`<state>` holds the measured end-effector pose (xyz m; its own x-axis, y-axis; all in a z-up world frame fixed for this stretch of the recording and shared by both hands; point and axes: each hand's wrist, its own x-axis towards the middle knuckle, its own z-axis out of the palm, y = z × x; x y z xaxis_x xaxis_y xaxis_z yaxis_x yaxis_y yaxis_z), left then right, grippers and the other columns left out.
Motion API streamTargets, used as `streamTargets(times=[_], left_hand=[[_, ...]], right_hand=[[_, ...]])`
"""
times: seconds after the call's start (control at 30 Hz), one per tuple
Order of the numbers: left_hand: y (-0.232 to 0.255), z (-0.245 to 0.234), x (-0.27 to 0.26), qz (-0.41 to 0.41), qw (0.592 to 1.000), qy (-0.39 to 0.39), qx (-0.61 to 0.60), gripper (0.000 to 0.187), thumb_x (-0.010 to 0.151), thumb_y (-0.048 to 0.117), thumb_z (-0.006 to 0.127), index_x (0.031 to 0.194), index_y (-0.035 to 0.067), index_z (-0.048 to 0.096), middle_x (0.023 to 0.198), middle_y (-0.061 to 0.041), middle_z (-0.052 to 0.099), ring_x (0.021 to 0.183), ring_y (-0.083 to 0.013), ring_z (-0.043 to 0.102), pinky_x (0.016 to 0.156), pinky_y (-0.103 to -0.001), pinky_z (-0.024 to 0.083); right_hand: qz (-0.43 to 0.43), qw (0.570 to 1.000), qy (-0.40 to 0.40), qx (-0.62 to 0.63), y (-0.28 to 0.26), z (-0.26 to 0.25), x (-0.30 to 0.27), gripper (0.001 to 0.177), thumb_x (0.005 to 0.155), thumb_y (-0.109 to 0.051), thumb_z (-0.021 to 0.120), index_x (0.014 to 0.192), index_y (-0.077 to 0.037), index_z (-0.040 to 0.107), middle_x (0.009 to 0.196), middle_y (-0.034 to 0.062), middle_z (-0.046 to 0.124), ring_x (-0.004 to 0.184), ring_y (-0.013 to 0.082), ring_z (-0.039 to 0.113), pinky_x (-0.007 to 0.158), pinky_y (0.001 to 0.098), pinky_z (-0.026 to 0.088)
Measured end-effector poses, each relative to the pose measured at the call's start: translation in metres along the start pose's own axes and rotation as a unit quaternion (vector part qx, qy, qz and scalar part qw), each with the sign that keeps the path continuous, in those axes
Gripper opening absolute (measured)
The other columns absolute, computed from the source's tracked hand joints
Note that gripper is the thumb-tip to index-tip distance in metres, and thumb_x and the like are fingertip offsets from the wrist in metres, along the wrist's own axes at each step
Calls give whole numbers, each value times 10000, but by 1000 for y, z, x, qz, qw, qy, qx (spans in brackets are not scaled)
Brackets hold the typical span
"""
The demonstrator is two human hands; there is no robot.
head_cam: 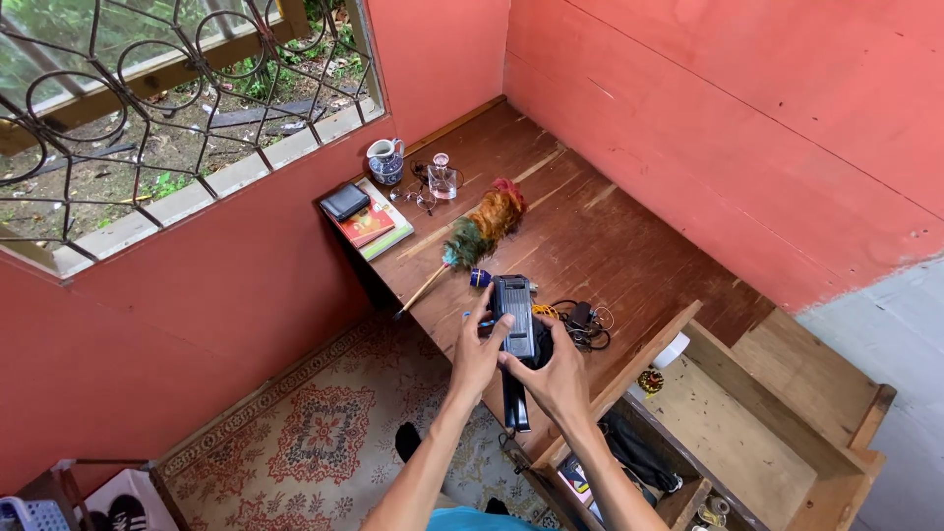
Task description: Assembling and inspecting a blue price label gun at a desk.
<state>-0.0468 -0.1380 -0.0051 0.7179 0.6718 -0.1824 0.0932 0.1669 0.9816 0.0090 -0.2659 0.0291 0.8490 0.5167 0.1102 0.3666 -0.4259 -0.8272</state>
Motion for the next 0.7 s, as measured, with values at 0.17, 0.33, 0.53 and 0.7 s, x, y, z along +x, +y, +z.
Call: streamTargets(times=[0.17,0.33,0.53,0.7], left_hand=[[-38,-8,12,88,995,-22,29,604,997,308,604,1586,277,479,1198,-108,618,1128,-216,646,986,-354,529],[12,-13,-8,106,937,32,330,664,902,367,772,1525,376,543,1099,-95,615,1036,-265,623,969,-423,513],[2,-30,17,152,925,60,344,1280,538,466,1024,1582,151,354,1417,-218,502,1312,-408,480,970,-564,402],[-13,-50,41,61,963,-212,154,837,692,437,898,1361,83,543,1248,-119,671,1155,-245,683,972,-423,588]], right_hand=[[63,998,-14,-7,-13,-12,4,765,657,-307,848,1342,-76,593,1037,152,767,928,239,763,838,356,594],[29,993,-14,111,61,3,15,600,741,-249,807,1282,-44,650,1023,91,773,897,154,712,830,298,566],[56,974,-68,209,87,-6,4,577,783,-261,759,1306,-50,638,1039,62,733,894,131,677,828,303,541],[89,968,-189,140,96,-21,5,660,722,-378,713,1331,-131,653,913,64,726,778,171,702,740,347,572]])
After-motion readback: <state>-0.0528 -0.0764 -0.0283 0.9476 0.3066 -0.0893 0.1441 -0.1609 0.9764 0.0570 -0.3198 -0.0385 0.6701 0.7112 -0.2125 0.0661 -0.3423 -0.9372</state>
